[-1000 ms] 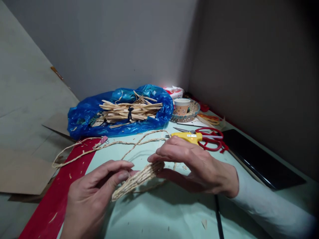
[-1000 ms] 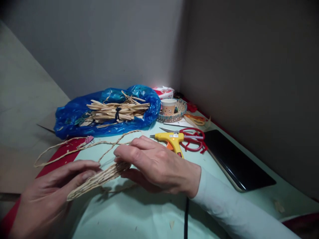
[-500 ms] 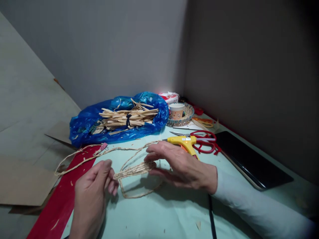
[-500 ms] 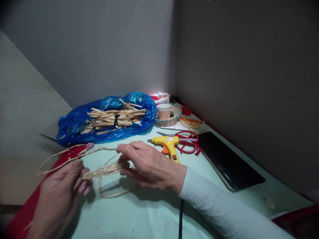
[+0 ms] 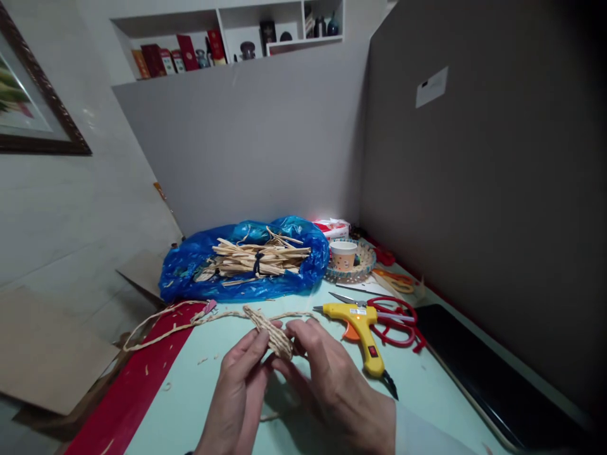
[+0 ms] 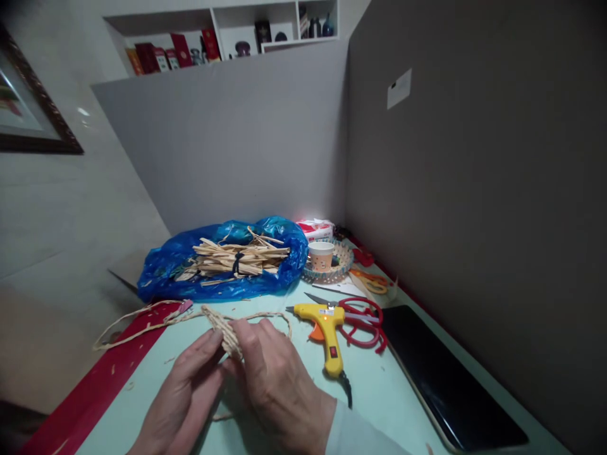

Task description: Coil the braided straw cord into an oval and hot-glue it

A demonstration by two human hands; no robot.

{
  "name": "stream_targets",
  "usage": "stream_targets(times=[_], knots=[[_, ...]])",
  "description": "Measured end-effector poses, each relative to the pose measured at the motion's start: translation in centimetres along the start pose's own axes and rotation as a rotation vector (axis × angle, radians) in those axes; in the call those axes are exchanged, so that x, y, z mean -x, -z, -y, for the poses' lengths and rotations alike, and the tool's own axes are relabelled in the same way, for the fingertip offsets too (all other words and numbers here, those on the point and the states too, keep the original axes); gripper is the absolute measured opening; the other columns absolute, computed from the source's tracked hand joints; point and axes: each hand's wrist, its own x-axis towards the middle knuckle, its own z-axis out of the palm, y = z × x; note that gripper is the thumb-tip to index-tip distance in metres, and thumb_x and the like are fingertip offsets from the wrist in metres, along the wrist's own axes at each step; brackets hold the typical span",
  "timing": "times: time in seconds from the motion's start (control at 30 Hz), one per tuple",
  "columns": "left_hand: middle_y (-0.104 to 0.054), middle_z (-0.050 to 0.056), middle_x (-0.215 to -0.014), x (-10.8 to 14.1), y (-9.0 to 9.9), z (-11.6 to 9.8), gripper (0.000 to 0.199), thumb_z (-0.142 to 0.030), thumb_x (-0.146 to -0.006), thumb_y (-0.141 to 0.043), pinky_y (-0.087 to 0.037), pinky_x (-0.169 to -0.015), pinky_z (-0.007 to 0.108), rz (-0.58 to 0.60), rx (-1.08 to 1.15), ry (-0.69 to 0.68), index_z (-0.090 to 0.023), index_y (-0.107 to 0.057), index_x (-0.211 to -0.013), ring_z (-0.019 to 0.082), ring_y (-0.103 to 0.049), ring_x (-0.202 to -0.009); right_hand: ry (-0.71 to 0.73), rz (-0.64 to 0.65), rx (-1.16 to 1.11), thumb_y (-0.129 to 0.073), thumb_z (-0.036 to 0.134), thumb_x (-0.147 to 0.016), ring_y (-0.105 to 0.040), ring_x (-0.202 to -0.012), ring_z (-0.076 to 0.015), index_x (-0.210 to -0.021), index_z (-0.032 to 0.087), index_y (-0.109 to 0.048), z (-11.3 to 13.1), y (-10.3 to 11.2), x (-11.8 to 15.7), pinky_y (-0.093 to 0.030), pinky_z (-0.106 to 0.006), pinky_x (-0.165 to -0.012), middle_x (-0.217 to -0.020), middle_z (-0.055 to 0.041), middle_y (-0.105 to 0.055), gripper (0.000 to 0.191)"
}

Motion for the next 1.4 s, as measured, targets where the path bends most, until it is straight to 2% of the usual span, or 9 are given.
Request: stream_targets(times=[0.13, 0.2, 0.33, 0.47, 0.63, 0.83, 0.97, 1.2, 1.4], knots=[[-0.075, 0.004, -0.083, -0.1, 0.4, 0.0, 0.012, -0.031, -0.081, -0.073, -0.055, -0.071, 0.027, -0.038, -0.028, -0.035, -0.020, -0.077, -0.082, 0.020, -0.068, -0.081, -0.102, -0.018, -0.066, -0.064, 0.037, -0.092, -0.063, -0.088, -0.0350, -0.137, 0.019, -0.037, 0.4, 1.0, -0.4, -0.054, -0.055, -0.075, -0.108, -0.0184, -0.067, 0.055], [-0.074, 0.004, -0.083, -0.1, 0.5, 0.0, 0.015, -0.034, -0.081, -0.072, -0.054, -0.070, 0.028, -0.033, -0.070, -0.049, -0.020, -0.075, -0.082, 0.021, -0.067, -0.079, -0.245, -0.059, -0.140, -0.060, 0.032, -0.094, -0.064, -0.092, -0.0348, -0.129, 0.019, -0.045, 0.4, 1.5, -0.9, -0.051, -0.056, -0.080, -0.106, -0.0166, -0.068, 0.040], [-0.071, 0.002, -0.077, 0.4, 0.0, 0.3, 0.021, -0.039, -0.082, -0.072, -0.051, -0.064, 0.027, 0.020, -0.221, -0.082, -0.020, -0.074, -0.092, 0.019, -0.063, -0.070, -0.533, -0.048, -0.446, -0.060, 0.029, -0.094, -0.070, -0.090, -0.0238, -0.106, 0.021, -0.051, -0.1, 1.5, -1.8, -0.056, -0.040, -0.080, -0.099, -0.0086, -0.071, 0.017], [-0.063, -0.001, -0.062, 1.1, -0.4, 0.4, 0.026, -0.044, -0.081, -0.073, -0.043, -0.057, 0.024, 0.035, -0.418, -0.166, -0.019, -0.076, -0.087, 0.016, -0.056, -0.061, -0.691, -0.043, -0.745, -0.072, 0.039, -0.085, -0.069, -0.080, -0.0187, -0.104, 0.023, -0.049, -0.6, 0.6, -1.9, -0.058, -0.032, -0.071, -0.088, -0.0013, -0.070, 0.034], [-0.061, -0.002, -0.060, 1.6, -0.6, 0.3, 0.024, -0.045, -0.082, -0.071, -0.040, -0.058, 0.025, 0.024, -0.586, -0.258, -0.021, -0.076, -0.081, 0.016, -0.053, -0.059, -0.836, -0.108, -0.984, -0.081, 0.040, -0.074, -0.063, -0.066, -0.0155, -0.097, 0.024, -0.047, -0.2, 0.3, -1.7, -0.056, -0.028, -0.055, -0.079, 0.0036, -0.064, 0.044], [-0.064, -0.001, -0.061, 1.6, -0.3, 0.5, 0.014, -0.038, -0.076, -0.075, -0.042, -0.057, 0.026, 0.044, -0.678, -0.285, -0.023, -0.077, -0.078, 0.019, -0.057, -0.059, -0.891, -0.178, -1.091, -0.083, 0.029, -0.070, -0.059, -0.066, -0.0127, -0.094, 0.026, -0.043, 0.6, 0.4, -1.6, -0.053, -0.025, -0.056, -0.077, 0.0070, -0.059, 0.046], [-0.059, -0.002, -0.060, 1.4, -0.1, 0.3, 0.016, -0.039, -0.080, -0.072, -0.041, -0.058, 0.026, 0.038, -0.637, -0.249, -0.023, -0.074, -0.077, 0.019, -0.054, -0.060, -0.874, -0.120, -1.084, -0.082, 0.034, -0.072, -0.060, -0.074, -0.0158, -0.094, 0.024, -0.049, 0.5, 0.8, -1.7, -0.053, -0.027, -0.062, -0.081, 0.0037, -0.059, 0.041], [-0.052, -0.004, -0.053, 0.1, 0.6, 0.1, 0.028, -0.042, -0.083, -0.069, -0.033, -0.049, 0.022, 0.175, -0.334, 0.005, -0.019, -0.062, -0.070, 0.011, -0.040, -0.048, -0.853, -0.016, -1.065, -0.087, 0.033, -0.071, -0.063, -0.088, -0.0143, -0.119, 0.024, -0.046, -1.0, 1.4, -2.2, -0.049, -0.030, -0.082, -0.118, -0.0055, -0.062, 0.063], [-0.042, -0.006, -0.051, 0.1, 0.4, 0.5, 0.025, -0.039, -0.080, -0.072, -0.026, -0.044, 0.021, 0.301, -0.087, 0.186, -0.016, -0.064, -0.073, 0.006, -0.028, -0.042, -0.820, 0.045, -1.196, -0.082, 0.025, -0.077, -0.070, -0.085, -0.0179, -0.115, 0.022, -0.050, -1.3, 1.4, -2.0, -0.051, -0.032, -0.083, -0.089, -0.0002, -0.074, 0.050]])
